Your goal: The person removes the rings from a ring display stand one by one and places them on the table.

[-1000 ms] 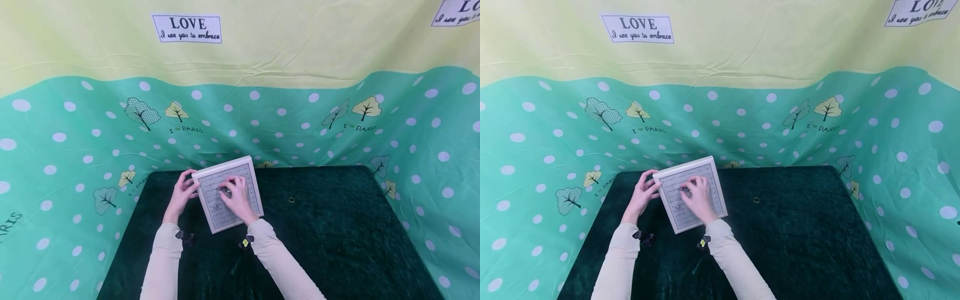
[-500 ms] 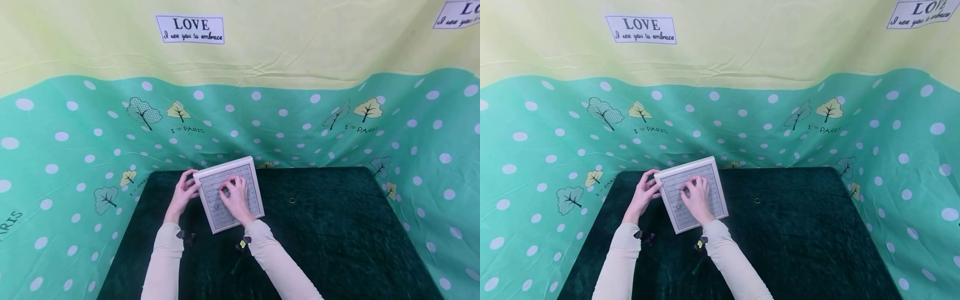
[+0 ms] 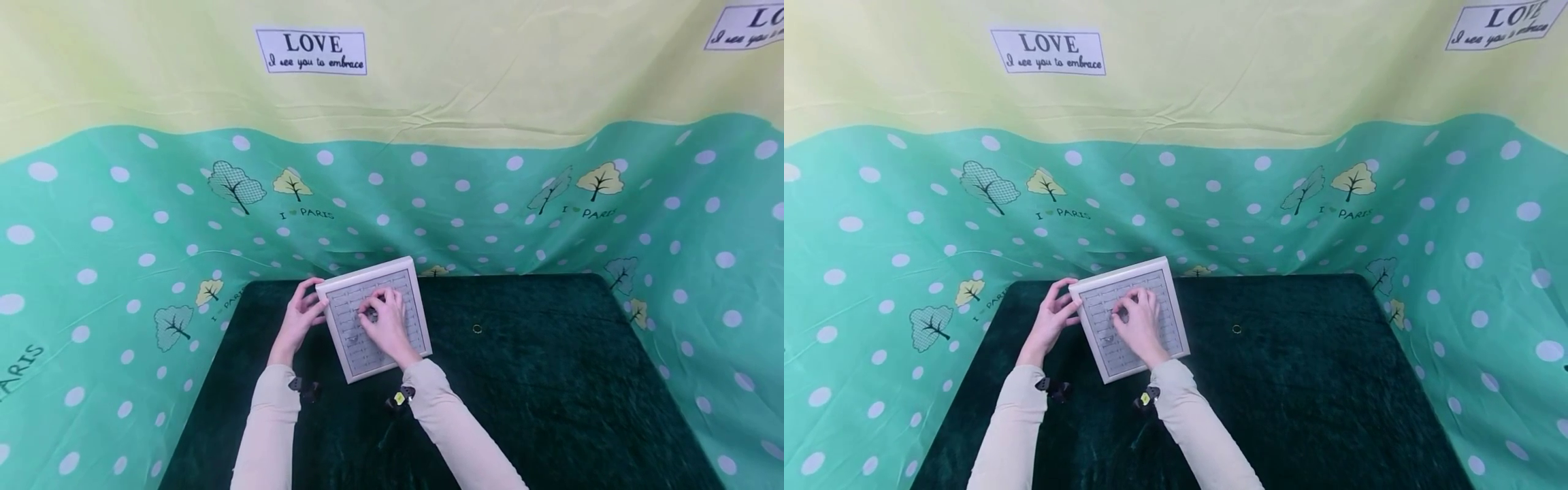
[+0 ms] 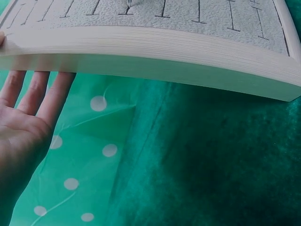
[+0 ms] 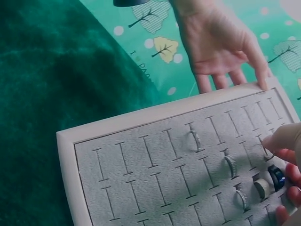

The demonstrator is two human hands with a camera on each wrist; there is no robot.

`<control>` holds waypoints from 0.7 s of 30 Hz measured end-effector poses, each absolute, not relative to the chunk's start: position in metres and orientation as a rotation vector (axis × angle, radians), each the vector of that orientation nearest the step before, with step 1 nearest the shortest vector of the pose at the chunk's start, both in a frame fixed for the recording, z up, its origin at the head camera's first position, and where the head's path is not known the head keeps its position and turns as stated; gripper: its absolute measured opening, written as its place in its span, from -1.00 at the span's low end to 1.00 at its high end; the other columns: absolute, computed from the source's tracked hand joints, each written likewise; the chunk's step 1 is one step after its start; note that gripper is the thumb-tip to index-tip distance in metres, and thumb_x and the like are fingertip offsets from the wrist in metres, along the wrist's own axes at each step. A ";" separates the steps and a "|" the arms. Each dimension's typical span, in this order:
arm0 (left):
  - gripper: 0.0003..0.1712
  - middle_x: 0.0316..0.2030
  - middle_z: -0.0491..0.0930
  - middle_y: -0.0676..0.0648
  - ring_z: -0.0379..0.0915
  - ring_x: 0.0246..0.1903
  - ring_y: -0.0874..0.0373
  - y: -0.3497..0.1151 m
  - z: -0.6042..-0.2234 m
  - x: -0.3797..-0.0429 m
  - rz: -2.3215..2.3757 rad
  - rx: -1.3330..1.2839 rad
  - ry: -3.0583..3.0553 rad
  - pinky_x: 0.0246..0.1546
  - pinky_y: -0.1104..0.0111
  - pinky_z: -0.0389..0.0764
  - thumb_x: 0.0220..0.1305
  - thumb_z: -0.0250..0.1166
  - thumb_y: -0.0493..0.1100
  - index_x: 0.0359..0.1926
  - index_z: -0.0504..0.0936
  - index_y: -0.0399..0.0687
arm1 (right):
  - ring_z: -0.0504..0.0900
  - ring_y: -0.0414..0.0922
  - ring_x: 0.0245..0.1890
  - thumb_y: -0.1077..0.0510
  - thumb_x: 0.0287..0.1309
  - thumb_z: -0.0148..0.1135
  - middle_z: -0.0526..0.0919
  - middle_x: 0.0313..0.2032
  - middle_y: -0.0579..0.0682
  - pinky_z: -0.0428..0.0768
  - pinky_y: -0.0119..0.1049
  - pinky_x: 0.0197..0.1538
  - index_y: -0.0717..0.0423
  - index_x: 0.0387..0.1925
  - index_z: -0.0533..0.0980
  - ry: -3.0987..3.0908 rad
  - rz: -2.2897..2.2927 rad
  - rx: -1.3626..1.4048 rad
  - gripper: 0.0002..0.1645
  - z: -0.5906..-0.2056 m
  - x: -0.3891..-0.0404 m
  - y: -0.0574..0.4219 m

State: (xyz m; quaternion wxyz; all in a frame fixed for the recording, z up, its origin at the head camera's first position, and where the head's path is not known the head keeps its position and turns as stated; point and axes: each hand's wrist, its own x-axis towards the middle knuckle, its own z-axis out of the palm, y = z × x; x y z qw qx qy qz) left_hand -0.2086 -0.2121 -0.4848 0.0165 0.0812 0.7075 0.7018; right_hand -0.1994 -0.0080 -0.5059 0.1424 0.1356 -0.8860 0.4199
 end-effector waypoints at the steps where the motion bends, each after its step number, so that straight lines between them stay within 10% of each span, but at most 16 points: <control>1: -0.48 0.08 0.46 -0.33 0.58 -0.14 0.13 -0.212 -0.485 -0.209 2.179 0.253 2.204 -0.13 0.01 0.57 0.38 0.16 -0.32 0.29 0.22 -0.20 | 0.22 0.04 0.10 0.20 0.03 0.42 0.38 -0.07 -0.02 0.20 0.01 0.16 0.00 -0.42 0.60 -2.557 1.225 0.390 -0.90 -0.505 -0.199 -0.007; 21: -0.47 -0.02 0.54 -0.09 0.58 -0.15 0.14 -0.211 -0.486 -0.208 2.205 0.240 2.181 -0.21 0.16 0.61 0.37 0.16 -0.34 0.30 0.21 -0.22 | 0.40 -0.04 -0.04 0.29 0.05 0.32 0.59 -0.21 -0.01 0.35 -0.11 0.05 0.13 -0.40 0.58 -2.441 1.523 0.457 -0.95 -0.499 -0.198 0.012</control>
